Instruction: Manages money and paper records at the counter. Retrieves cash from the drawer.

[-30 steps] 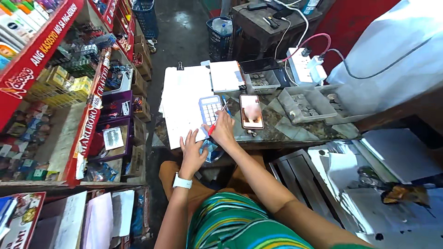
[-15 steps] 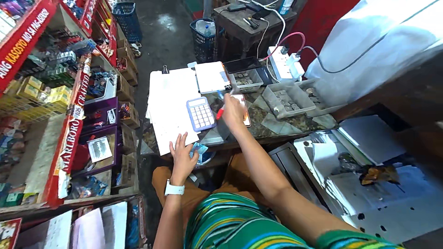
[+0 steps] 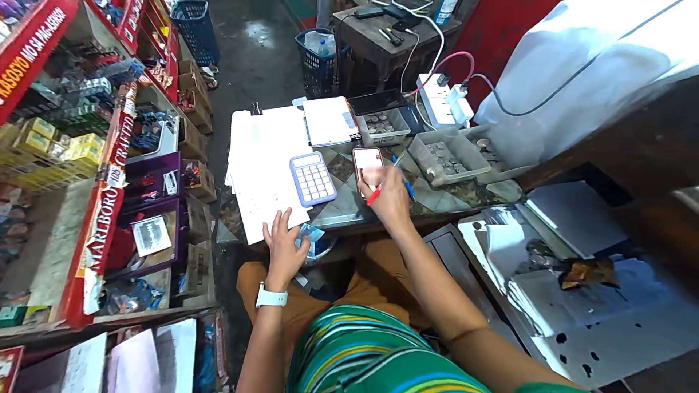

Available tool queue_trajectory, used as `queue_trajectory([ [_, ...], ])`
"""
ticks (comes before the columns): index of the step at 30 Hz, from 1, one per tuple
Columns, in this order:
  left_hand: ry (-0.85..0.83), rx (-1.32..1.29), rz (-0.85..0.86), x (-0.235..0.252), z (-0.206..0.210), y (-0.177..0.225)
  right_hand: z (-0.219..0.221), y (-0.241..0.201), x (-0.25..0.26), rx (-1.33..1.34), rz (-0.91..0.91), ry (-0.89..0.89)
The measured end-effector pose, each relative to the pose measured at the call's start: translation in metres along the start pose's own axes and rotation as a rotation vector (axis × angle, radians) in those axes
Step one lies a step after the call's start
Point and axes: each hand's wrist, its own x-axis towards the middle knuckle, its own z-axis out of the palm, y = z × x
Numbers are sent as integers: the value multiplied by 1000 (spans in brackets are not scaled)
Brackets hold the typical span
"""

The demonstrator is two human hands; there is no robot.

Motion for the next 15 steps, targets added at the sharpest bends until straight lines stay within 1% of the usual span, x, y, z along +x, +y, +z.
queue_trajectory([
  [3,-3,-2,-1,1,-1,1,19,-9,7,-104,22,-22],
  [5,-11,0,-12,1,-2,2,25,-8,13,-169,40,-40],
  [8,-25,5,-35,1,-2,2,17,-1,15,-182,44,-43],
  [12,-27,-6,-42,2,-2,3,1,26,12,-192,64,6],
  [14,-35,-12,-60,3,-2,5,-6,28,12,-225,57,18],
  [15,-40,-10,-72,3,-2,5,-8,23,11,-237,25,26],
])
